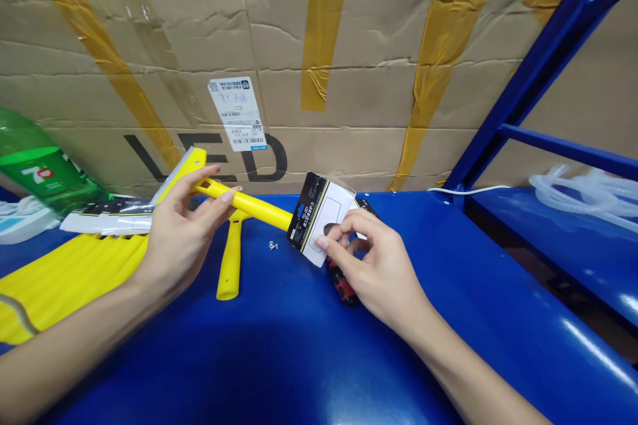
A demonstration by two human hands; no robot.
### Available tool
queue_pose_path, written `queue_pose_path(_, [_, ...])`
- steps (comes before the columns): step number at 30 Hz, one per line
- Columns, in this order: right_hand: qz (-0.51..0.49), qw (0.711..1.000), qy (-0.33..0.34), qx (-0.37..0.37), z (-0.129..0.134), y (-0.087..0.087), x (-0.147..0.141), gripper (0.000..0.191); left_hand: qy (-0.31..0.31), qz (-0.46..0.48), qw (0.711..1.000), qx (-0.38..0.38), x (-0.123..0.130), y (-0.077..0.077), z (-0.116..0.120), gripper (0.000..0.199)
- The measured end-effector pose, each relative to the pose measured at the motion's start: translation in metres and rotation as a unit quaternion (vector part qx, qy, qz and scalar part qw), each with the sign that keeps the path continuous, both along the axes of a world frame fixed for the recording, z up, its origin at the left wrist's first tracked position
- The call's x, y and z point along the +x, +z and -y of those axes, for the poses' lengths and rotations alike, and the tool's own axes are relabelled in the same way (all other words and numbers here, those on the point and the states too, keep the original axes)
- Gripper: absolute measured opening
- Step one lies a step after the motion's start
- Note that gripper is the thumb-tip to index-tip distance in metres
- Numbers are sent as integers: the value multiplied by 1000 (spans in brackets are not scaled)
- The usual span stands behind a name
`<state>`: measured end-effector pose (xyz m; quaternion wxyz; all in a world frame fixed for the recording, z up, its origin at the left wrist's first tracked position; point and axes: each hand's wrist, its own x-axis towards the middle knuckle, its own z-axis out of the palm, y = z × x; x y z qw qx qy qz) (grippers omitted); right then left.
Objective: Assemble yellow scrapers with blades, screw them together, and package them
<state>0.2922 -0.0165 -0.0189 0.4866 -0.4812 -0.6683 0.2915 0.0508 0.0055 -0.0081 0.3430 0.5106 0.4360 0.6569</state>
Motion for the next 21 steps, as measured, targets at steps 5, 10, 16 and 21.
queue_pose_path(5, [-24,998,29,-56,-2,-3,4,35,-1,34,999,-18,0,3,0,54])
queue_pose_path(10, [-50,995,64,-65,-2,-5,-5,30,-34,80,994,-68,9,1,6,52])
queue_pose_path(16, [68,992,-6,110,1,-12,-8,21,-71,137,974,-165,23,5,15,60])
queue_pose_path(21, [200,951,5,234,3,-12,4,33,-77,181,953,-229,25,6,13,54])
